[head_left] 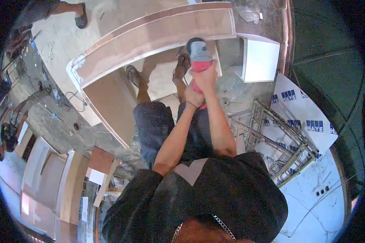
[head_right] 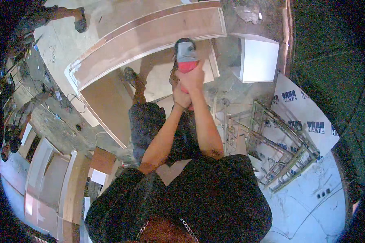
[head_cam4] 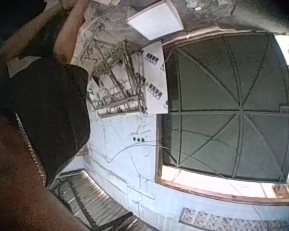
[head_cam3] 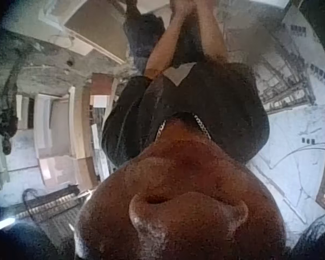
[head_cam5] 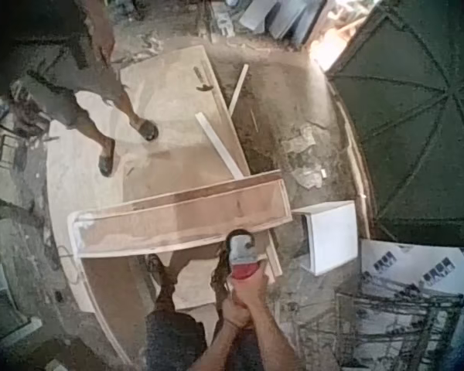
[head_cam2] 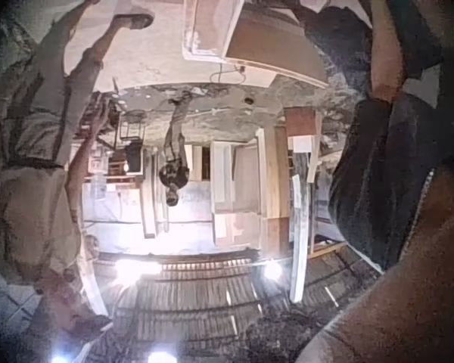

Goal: The person uses a power sander to smooth the edges and surfaces of a wooden furniture structure, moving the tool across the joints and sides.

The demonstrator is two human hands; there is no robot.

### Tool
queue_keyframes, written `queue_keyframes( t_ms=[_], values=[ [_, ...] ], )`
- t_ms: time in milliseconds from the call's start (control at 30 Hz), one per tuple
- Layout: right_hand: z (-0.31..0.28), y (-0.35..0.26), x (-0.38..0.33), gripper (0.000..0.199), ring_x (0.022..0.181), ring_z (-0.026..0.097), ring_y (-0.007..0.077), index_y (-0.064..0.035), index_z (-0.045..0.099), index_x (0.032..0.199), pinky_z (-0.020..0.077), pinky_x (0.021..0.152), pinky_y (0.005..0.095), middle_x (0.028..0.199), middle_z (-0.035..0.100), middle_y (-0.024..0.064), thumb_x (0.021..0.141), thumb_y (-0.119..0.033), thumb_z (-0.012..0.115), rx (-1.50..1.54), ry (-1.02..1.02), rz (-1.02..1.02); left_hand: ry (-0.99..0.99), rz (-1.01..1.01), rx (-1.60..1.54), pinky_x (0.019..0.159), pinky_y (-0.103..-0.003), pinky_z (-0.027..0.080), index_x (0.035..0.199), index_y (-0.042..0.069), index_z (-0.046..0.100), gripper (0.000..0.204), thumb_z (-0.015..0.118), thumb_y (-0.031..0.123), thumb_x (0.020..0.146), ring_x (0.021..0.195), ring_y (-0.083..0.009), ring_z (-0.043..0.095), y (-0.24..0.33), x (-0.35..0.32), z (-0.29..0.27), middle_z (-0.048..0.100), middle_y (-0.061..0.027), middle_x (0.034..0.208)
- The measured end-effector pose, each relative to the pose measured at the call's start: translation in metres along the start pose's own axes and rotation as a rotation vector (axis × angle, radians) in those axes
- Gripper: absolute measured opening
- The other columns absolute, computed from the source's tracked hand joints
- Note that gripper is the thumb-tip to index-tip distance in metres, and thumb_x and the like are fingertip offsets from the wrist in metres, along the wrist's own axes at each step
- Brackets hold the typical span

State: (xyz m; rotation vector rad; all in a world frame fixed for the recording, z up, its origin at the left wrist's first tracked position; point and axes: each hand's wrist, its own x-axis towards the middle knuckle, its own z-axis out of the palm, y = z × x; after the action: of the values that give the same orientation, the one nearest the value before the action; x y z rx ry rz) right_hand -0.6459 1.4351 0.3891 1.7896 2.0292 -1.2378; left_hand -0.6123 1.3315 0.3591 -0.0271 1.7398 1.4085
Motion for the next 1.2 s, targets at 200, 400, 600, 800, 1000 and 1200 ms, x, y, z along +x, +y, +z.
queue_keyframes(
  t_ms=[200,400,600,800,1000,1200],
  values=[
    [0.018,-0.008,-0.004,0.077,0.091,0.063,0.0443,-0.0007,0.037,0.112,0.0509,0.08,0.0471,0.095,0.063,0.0283,0.057,-0.03,0.082,-0.013,-0.056,0.018,-0.014,-0.188,0.057,0.094,-0.031,0.045,0.125,0.004,0.051,0.07,0.081,0.03,0.068,0.109,-0.0183,0.06,-0.012,0.005,-0.018,0.063,-0.01,0.117],
    [-0.003,0.001,0.017,0.078,0.085,0.064,0.0445,-0.0012,0.039,0.114,0.0508,0.077,0.0493,0.091,0.064,0.0268,0.056,-0.027,0.085,0.041,0.05,-0.02,-0.018,-0.131,0.111,0.093,-0.031,0.046,0.126,0.004,0.052,0.077,0.082,0.037,0.062,0.108,-0.0215,0.061,-0.004,0.022,0.006,0.065,-0.0107,0.114],
    [-0.015,0.005,0.029,0.08,0.087,0.063,0.0445,-0.0026,0.037,0.113,0.0505,0.078,0.0486,0.093,0.064,0.0262,0.055,-0.027,0.086,0.039,0.103,-0.048,-0.026,-0.111,0.124,0.089,-0.034,0.048,0.121,0.007,0.056,0.07,0.08,0.039,0.064,0.104,-0.0249,0.064,0.002,0.029,0.021,0.067,-0.0134,0.109],
    [-0.027,0.012,0.04,0.077,0.092,0.063,0.0412,-0.0001,0.041,0.113,0.0493,0.082,0.0461,0.099,0.063,0.0242,0.054,-0.025,0.084,0.047,0.116,0.02,-0.022,-0.066,0.139,0.084,-0.039,0.049,0.114,0.008,0.059,0.063,0.079,0.04,0.063,0.098,-0.0352,0.065,-0.005,0.034,0.04,0.068,-0.0181,0.101],
    [-0.042,0.021,0.053,0.076,0.1,0.06,0.0389,0.0023,0.042,0.113,0.0476,0.087,0.0446,0.107,0.06,0.0253,0.053,-0.023,0.082,0.056,0.178,0.029,-0.073,-0.067,0.165,0.083,-0.042,0.049,0.111,0.009,0.059,0.064,0.079,0.042,0.06,0.097,-0.0369,0.064,-0.006,0.04,0.058,0.068,-0.0194,0.1],
    [-0.071,0.056,0.069,0.086,0.104,0.058,0.0364,0.0043,0.039,0.122,0.0456,0.093,0.0413,0.111,0.058,0.0229,0.055,-0.024,0.084,0.114,0.368,0.05,-0.267,-0.053,0.397,0.086,-0.043,0.05,0.108,0.009,0.056,0.067,0.081,0.041,0.055,0.096,-0.0391,0.064,-0.001,0.05,0.087,0.068,-0.0204,0.098]
  ],
)
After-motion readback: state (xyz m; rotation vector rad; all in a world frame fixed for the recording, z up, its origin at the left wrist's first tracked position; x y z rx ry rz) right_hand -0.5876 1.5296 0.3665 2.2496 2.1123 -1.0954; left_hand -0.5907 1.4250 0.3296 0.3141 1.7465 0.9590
